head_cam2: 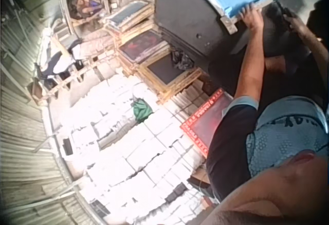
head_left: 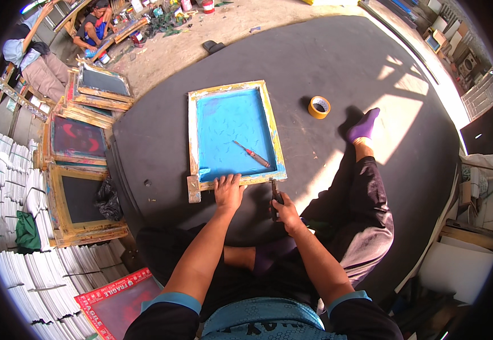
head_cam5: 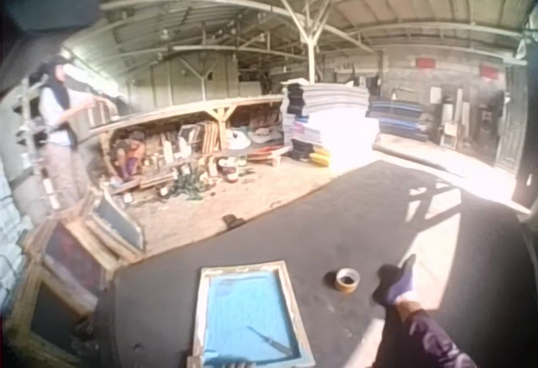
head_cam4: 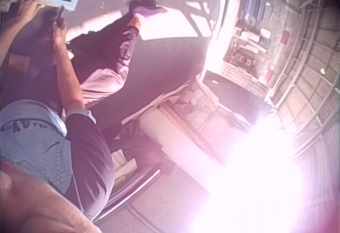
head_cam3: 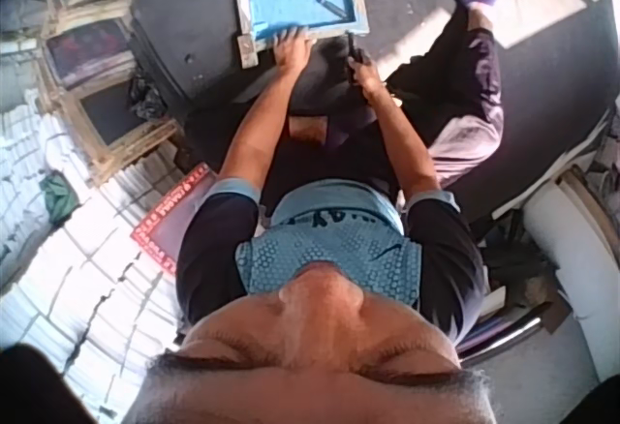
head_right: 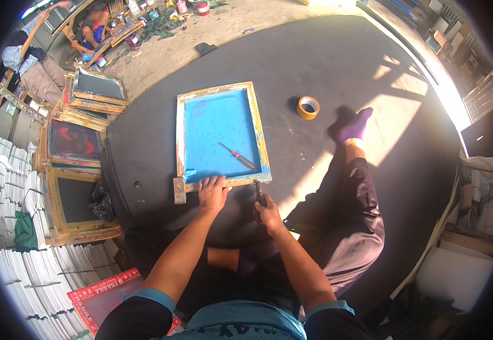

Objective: The person sits on the floor and uses a small metal tool to scrape and clean the edges of a blue screen printing frame. They repeatedly remove dried material from the frame's border and occasionally wipe the tool on a nearby cloth.

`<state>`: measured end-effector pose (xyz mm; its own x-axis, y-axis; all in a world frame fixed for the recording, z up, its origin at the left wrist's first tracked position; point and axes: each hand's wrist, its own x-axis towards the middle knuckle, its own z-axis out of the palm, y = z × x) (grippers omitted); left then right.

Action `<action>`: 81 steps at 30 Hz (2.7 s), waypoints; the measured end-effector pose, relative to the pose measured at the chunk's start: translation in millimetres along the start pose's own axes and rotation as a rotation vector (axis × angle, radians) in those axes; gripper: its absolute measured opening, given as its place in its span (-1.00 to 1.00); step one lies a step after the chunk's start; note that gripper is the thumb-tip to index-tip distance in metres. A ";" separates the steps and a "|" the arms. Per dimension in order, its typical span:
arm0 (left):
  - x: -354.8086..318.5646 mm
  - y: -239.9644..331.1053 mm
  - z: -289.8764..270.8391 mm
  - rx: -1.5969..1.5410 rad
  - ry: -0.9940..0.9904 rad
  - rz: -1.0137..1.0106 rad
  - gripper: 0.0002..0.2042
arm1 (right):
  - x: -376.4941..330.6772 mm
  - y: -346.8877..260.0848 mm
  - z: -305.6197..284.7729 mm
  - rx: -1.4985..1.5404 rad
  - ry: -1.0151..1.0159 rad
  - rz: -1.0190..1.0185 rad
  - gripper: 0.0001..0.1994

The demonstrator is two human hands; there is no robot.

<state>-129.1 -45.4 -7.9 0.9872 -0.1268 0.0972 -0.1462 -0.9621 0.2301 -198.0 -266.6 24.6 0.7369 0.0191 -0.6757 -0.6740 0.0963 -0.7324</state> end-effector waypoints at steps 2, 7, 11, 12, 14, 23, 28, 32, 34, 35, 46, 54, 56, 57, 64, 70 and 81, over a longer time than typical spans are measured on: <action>0.6 0.0 -0.2 0.005 -0.003 0.002 -0.55 | 5.0 5.2 -0.6 -0.005 0.004 -0.033 -0.50; 0.2 -0.4 0.6 -0.003 0.015 0.013 -0.55 | 14.8 11.4 2.5 -0.150 0.101 -0.074 -0.47; 0.1 -0.8 1.2 0.001 0.017 0.011 -0.55 | 15.9 6.0 6.6 -0.146 0.156 0.000 -0.51; 0.4 -0.6 1.2 0.001 0.016 0.009 -0.55 | 17.7 3.8 5.7 -0.148 0.140 0.023 -0.55; 0.4 -1.2 2.8 -0.020 0.013 0.008 -0.55 | 22.7 1.1 3.3 -0.151 0.110 0.068 -0.63; 1.9 0.4 1.0 -0.038 -0.003 0.000 -0.55 | 28.3 -10.9 11.9 -0.297 0.218 0.087 -0.71; 0.5 0.4 2.9 -0.042 0.018 0.011 -0.55 | 33.3 -1.5 5.5 -0.141 0.168 0.123 -0.73; -1.2 -2.8 4.3 -0.036 0.043 0.029 -0.55 | 33.9 -4.4 2.7 -0.024 0.091 0.194 -0.69; -0.5 -3.5 3.7 -0.029 0.036 0.030 -0.55 | 31.4 -10.4 0.9 0.087 0.013 0.252 -0.73; 0.4 -4.0 3.0 -0.028 0.025 0.028 -0.55 | 30.1 -12.9 0.1 0.141 -0.027 0.279 -0.75; 2.4 -0.3 -24.1 -0.155 0.154 0.177 -0.62 | 14.0 -14.6 7.3 0.163 -0.256 0.236 -0.76; -12.6 -26.1 -41.5 -0.317 0.112 0.218 -0.95 | 1.9 -20.1 66.9 -0.051 -0.332 0.212 -0.75; -21.8 -45.9 -45.2 -0.279 0.123 0.188 -0.96 | 3.7 -19.1 81.8 -0.092 -0.377 0.197 -0.71; -25.5 -54.2 -46.4 -0.294 0.129 0.163 -0.95 | 3.6 -18.0 89.5 -0.110 -0.401 0.180 -0.68; -37.7 -115.2 -96.3 -0.090 0.046 -0.101 -0.94 | 5.6 -14.5 123.4 -0.140 -0.471 0.189 -0.49; -51.6 -193.7 -99.7 -0.016 -0.185 -0.855 -0.80 | 12.7 5.8 92.2 -0.270 -0.170 -0.019 -0.55; -34.9 -134.5 -73.2 -0.429 0.029 -0.614 -0.61 | 16.1 7.1 24.4 -0.391 0.211 -0.057 -0.60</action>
<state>-148.6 106.1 28.6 0.8983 0.4144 -0.1460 0.4120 -0.6789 0.6078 -189.6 -241.4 10.6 0.7745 -0.1825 -0.6057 -0.6309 -0.2930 -0.7184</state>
